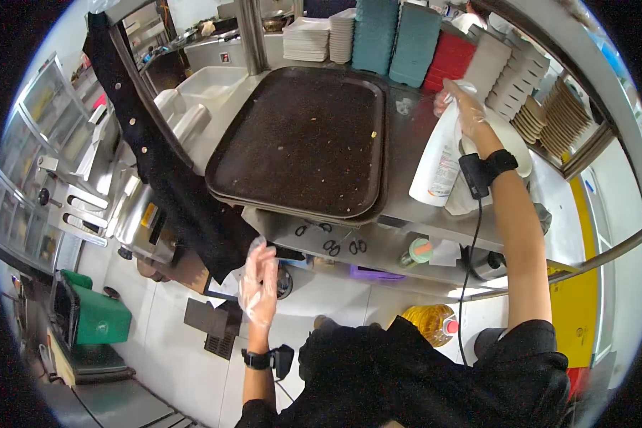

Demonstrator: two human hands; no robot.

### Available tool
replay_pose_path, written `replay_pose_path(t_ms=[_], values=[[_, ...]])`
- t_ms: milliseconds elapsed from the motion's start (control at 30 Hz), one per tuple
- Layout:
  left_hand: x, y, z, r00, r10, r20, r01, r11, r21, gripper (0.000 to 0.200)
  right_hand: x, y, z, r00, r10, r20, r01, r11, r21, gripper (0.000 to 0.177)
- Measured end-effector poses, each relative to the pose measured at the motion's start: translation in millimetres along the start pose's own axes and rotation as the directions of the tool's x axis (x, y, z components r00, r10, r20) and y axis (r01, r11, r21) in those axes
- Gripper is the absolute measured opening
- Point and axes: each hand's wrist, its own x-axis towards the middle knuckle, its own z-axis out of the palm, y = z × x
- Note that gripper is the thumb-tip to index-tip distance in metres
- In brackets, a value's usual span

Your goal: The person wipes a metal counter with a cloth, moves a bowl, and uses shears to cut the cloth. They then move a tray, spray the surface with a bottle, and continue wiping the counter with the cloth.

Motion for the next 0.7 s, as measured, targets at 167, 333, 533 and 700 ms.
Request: replay_pose_path(t_ms=[167, 333, 533, 700], values=[[41, -41, 0, 0.946, -0.286, 0.153, 0.321, 0.756, -0.571, 0.062, -25, -19, 24, 0.932, -0.320, -0.168, 0.249, 0.905, -0.346, 0.061], [92, -37, -6, 0.861, -0.359, 0.359, 0.505, 0.536, -0.677, 0.076, -33, -13, 26, 0.834, -0.526, -0.166, 0.289, 0.673, -0.681, 0.064], [128, -15, -8, 0.824, -0.412, 0.389, 0.559, 0.472, -0.682, 0.074, -71, -30, 43, 0.843, -0.509, -0.171, 0.145, 0.522, -0.840, 0.070], [139, -13, 0, 0.811, -0.425, 0.403, 0.570, 0.417, -0.708, 0.058, -82, -17, 28, 0.771, -0.637, -0.019, 0.305, 0.395, -0.866, 0.072]])
